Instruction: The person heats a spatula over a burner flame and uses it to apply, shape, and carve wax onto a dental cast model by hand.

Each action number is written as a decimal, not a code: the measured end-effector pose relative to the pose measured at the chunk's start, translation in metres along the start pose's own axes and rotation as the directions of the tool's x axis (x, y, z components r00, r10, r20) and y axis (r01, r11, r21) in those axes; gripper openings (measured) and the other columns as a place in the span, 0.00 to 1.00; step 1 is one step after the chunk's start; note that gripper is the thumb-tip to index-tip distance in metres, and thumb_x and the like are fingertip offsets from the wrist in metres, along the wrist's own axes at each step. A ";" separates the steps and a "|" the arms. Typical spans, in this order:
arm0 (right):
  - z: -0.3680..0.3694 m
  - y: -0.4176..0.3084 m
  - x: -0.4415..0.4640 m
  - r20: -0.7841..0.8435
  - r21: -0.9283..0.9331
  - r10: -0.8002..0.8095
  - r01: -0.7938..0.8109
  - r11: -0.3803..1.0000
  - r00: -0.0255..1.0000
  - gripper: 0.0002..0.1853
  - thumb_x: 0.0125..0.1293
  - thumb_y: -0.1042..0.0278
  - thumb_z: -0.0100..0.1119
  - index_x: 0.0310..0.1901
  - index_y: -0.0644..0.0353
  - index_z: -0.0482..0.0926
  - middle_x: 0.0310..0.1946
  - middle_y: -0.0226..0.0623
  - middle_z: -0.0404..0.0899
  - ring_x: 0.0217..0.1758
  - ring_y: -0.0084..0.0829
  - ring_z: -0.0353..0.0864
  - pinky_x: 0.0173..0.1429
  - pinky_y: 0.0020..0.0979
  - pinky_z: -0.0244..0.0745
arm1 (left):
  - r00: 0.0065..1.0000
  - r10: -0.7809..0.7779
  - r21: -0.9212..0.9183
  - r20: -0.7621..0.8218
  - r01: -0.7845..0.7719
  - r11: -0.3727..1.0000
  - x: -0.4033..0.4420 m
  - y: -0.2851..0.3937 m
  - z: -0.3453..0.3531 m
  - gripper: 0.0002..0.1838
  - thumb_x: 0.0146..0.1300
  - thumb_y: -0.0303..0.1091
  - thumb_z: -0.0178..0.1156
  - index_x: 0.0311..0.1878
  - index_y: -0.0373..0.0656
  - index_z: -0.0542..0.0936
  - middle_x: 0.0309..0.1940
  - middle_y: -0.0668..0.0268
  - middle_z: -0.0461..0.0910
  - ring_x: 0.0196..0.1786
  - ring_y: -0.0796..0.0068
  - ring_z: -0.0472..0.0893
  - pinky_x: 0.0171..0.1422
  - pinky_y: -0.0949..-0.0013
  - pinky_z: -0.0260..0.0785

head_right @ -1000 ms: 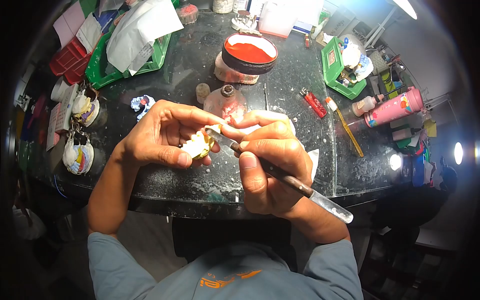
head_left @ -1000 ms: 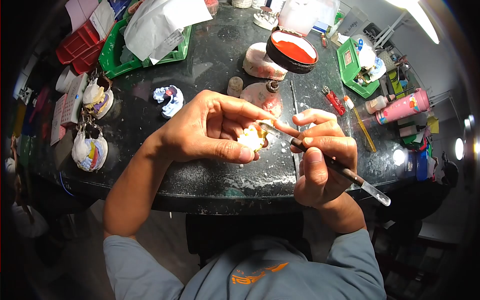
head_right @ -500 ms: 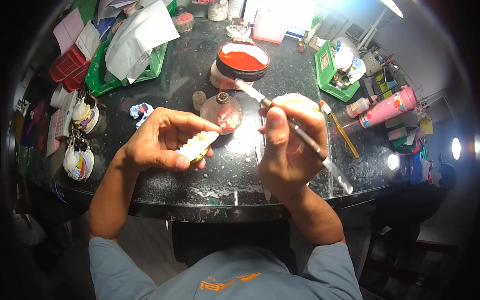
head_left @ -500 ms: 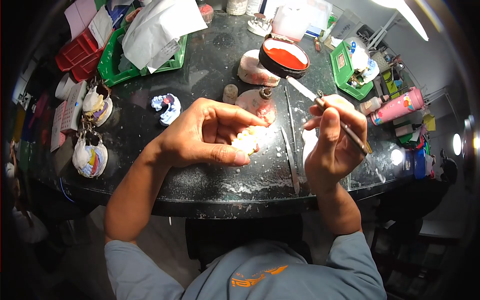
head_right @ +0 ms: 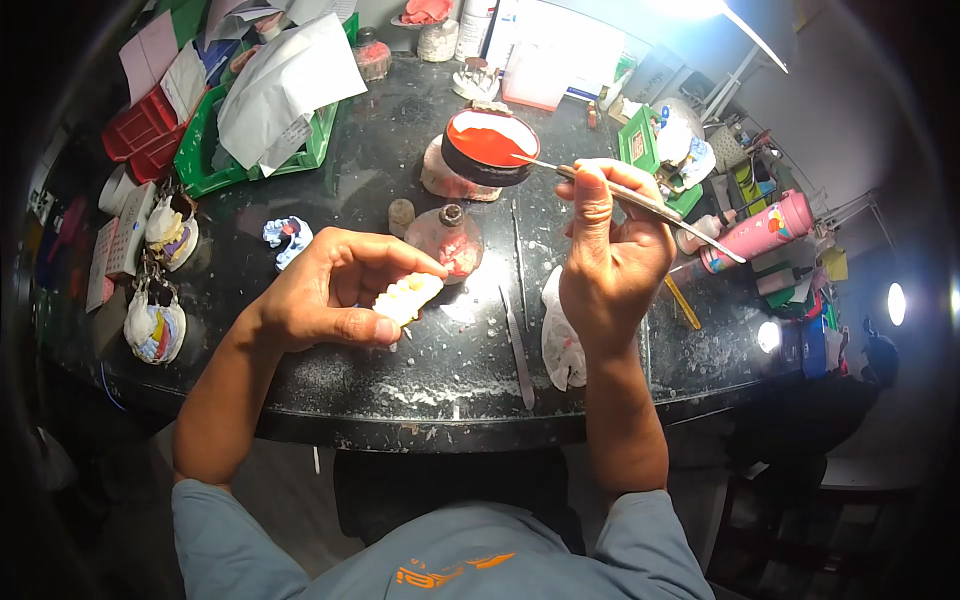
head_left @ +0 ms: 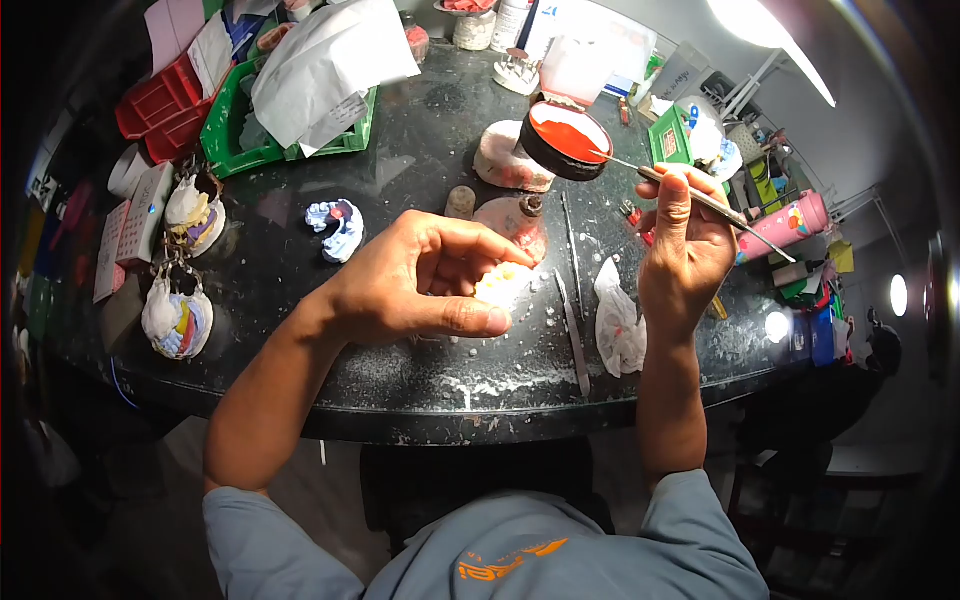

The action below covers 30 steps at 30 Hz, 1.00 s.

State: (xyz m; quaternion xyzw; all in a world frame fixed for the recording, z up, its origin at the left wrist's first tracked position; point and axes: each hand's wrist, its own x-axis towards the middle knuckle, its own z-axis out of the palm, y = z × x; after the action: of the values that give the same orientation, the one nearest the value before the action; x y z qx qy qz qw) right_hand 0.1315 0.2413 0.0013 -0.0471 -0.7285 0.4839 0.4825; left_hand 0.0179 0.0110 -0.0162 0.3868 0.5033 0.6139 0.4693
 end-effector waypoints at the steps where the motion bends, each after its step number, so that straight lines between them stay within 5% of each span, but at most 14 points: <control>1: 0.000 -0.001 0.001 -0.005 0.002 0.014 -0.014 1.000 1.000 0.10 0.74 0.65 0.61 0.45 0.65 0.80 0.37 0.33 0.81 0.34 0.18 0.81 0.32 0.19 0.71 | 1.000 0.004 0.007 0.000 -0.004 1.000 0.000 0.000 0.000 0.32 0.51 0.27 0.73 0.62 0.30 0.77 0.49 0.64 0.83 0.51 0.80 0.80 0.58 0.73 0.72; 10: -0.002 -0.001 0.001 0.045 -0.010 0.040 -0.039 0.999 0.998 0.10 0.75 0.64 0.60 0.46 0.64 0.79 0.39 0.34 0.81 0.36 0.20 0.82 0.33 0.20 0.73 | 1.000 0.026 0.051 0.016 -0.027 0.998 0.001 -0.001 -0.002 0.32 0.52 0.26 0.73 0.62 0.30 0.77 0.52 0.63 0.83 0.53 0.80 0.79 0.60 0.73 0.71; 13: -0.002 -0.002 -0.001 0.016 0.000 0.028 -0.028 1.000 0.999 0.10 0.75 0.65 0.59 0.46 0.64 0.78 0.39 0.34 0.80 0.37 0.20 0.81 0.34 0.20 0.73 | 0.991 0.131 0.043 -0.012 -0.130 0.991 0.004 -0.008 -0.001 0.28 0.55 0.32 0.78 0.58 0.33 0.81 0.34 0.77 0.75 0.38 0.89 0.73 0.44 0.80 0.69; 16: 0.000 -0.004 -0.004 -0.028 0.036 -0.024 0.025 0.999 0.999 0.10 0.76 0.66 0.58 0.46 0.65 0.77 0.38 0.35 0.80 0.37 0.20 0.80 0.36 0.21 0.74 | 0.999 0.035 0.039 0.011 -0.035 0.999 0.003 -0.004 -0.003 0.32 0.53 0.26 0.73 0.63 0.30 0.76 0.52 0.59 0.83 0.52 0.76 0.82 0.59 0.71 0.74; 20: 0.000 -0.001 -0.014 -0.073 0.124 -0.116 0.124 0.984 0.991 0.09 0.75 0.69 0.56 0.46 0.67 0.76 0.38 0.39 0.81 0.39 0.24 0.80 0.45 0.27 0.76 | 0.999 0.052 -0.046 0.015 -0.051 0.998 0.003 -0.005 -0.003 0.33 0.54 0.27 0.74 0.64 0.30 0.75 0.52 0.56 0.83 0.55 0.69 0.83 0.57 0.67 0.78; 24: 0.005 -0.009 -0.035 0.034 0.277 -0.157 0.142 0.950 0.987 0.11 0.77 0.67 0.51 0.47 0.69 0.72 0.46 0.55 0.79 0.41 0.30 0.80 0.45 0.28 0.77 | 0.996 0.088 -0.072 0.033 -0.085 0.994 0.004 -0.008 -0.004 0.34 0.53 0.28 0.76 0.64 0.30 0.75 0.53 0.55 0.83 0.56 0.66 0.84 0.56 0.65 0.80; 30: 0.014 -0.021 -0.050 0.150 0.302 -0.257 0.203 0.932 0.955 0.10 0.75 0.67 0.51 0.42 0.67 0.72 0.29 0.41 0.75 0.30 0.28 0.76 0.55 0.46 0.75 | 0.997 0.080 0.032 0.000 -0.080 0.996 0.004 -0.005 -0.003 0.35 0.51 0.26 0.77 0.63 0.32 0.75 0.53 0.59 0.83 0.52 0.75 0.83 0.58 0.70 0.76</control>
State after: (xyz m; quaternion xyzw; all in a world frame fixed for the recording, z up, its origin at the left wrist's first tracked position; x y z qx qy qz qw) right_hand 0.1564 0.1940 -0.0168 0.1538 -0.6943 0.5252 0.4673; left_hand 0.0146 0.0140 -0.0216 0.4135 0.4974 0.6244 0.4378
